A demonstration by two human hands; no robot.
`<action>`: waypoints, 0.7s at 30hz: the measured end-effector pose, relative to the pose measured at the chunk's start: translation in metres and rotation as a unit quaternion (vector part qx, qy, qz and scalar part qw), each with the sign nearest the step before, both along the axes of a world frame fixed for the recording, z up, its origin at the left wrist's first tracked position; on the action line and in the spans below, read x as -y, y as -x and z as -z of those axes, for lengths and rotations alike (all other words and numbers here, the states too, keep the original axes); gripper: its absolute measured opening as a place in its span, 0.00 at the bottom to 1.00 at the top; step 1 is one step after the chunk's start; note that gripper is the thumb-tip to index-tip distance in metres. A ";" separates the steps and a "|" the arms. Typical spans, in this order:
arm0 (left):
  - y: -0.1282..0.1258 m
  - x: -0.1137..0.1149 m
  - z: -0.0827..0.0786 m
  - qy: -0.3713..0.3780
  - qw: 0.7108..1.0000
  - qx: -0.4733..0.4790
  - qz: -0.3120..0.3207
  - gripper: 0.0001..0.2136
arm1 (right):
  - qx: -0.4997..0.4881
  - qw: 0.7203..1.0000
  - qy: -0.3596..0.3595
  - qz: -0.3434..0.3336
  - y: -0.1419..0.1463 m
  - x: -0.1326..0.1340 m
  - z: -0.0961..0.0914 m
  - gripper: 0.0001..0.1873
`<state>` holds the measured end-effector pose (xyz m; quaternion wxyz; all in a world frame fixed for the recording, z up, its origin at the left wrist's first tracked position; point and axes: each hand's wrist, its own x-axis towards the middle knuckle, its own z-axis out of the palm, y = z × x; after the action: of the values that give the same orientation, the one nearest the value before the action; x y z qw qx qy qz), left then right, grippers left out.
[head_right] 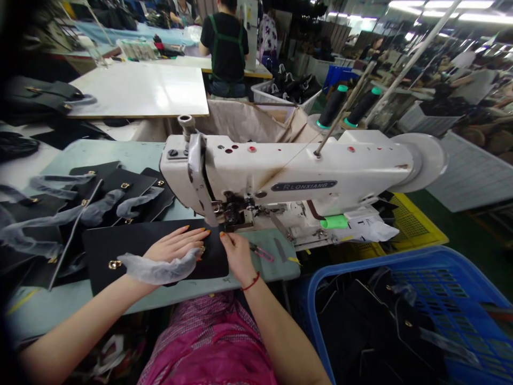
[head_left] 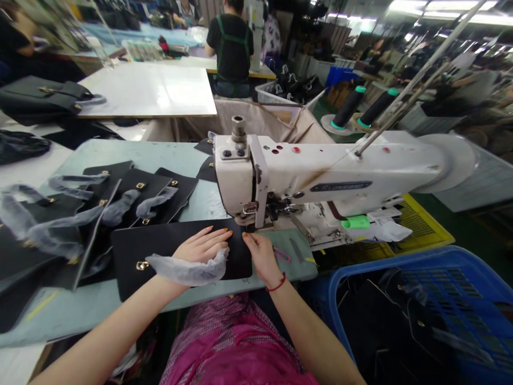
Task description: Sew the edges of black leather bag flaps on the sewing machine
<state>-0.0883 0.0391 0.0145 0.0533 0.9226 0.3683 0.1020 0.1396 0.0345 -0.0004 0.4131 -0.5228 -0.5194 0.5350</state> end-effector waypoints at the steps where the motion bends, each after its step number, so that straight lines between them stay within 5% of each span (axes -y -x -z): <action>1: 0.001 -0.001 0.001 -0.009 1.000 0.007 0.006 0.15 | 0.003 1.000 0.000 0.000 0.000 -0.001 0.000 0.25; 10: 0.004 -0.009 0.005 -0.046 0.998 0.033 0.016 0.18 | 0.023 1.000 -0.009 0.014 0.005 -0.007 0.000 0.26; 21: 0.008 -0.023 0.004 0.043 0.998 0.032 -0.027 0.22 | 0.066 0.997 -0.023 0.032 0.007 -0.014 -0.007 0.29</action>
<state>-0.0967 0.0618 0.0102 0.1020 0.9052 0.3957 0.1168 0.1330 0.0480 0.0064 0.4062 -0.5637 -0.5409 0.4740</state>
